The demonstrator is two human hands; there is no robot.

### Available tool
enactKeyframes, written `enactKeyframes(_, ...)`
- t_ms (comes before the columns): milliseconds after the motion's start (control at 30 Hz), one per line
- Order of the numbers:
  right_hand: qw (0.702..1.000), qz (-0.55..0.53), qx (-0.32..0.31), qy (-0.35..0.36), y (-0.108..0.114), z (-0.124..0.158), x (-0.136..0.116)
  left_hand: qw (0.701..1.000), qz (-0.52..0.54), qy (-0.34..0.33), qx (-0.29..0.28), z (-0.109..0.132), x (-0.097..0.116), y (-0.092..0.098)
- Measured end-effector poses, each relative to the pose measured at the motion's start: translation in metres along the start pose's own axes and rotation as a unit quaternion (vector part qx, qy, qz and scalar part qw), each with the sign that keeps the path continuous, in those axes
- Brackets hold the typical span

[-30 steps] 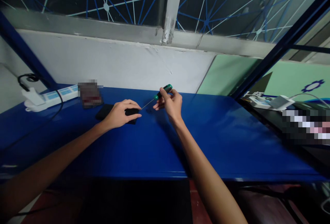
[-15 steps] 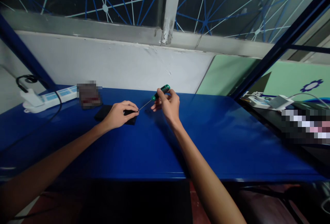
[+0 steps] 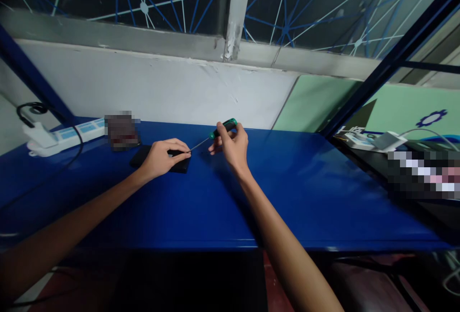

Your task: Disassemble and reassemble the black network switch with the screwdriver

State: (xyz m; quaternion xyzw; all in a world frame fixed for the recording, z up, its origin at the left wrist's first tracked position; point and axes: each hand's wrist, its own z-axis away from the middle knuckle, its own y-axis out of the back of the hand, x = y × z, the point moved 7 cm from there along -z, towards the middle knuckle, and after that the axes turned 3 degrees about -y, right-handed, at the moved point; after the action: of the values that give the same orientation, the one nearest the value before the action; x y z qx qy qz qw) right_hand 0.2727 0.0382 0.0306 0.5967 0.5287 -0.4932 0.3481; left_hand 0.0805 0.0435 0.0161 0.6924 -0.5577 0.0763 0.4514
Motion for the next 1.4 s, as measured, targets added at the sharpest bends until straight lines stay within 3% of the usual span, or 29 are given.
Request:
enactKeyframes(333, 0.999, 0.017, 0.013, 0.025, -0.001, 0.002, -0.008, 0.999, -0.013, 0.027, -0.035, 0.0, 0.003, 0.0)
enactKeyframes(500, 0.998, 0.038, 0.029, 0.029, 0.008, -0.002, -0.016, 0.991, -0.035, 0.052, -0.123, 0.001, -0.001, -0.002)
enactKeyframes(633, 0.997, 0.049, 0.049, 0.042, 0.018, -0.004, -0.023, 0.972, -0.097, 0.009, -0.213, 0.004, -0.005, -0.007)
enactKeyframes(733, 0.995, 0.057, 0.062, 0.051, 0.022, -0.005, -0.028, 0.963, -0.136, -0.006, -0.234, 0.007, -0.008, -0.01)
enactKeyframes(933, 0.994, 0.028, 0.076, 0.076, 0.026, -0.004, -0.037, 0.972, -0.109, 0.002, -0.206, 0.005, -0.009, -0.005)
enactKeyframes(1167, 0.985, 0.05, 0.102, 0.126, 0.027, 0.003, -0.049, 0.994, 0.048, 0.014, -0.096, -0.009, 0.013, 0.024)
enactKeyframes(1400, 0.985, 0.071, 0.086, 0.13, 0.019, 0.008, -0.052, 0.992, 0.085, 0.004, -0.093, -0.01, 0.018, 0.025)
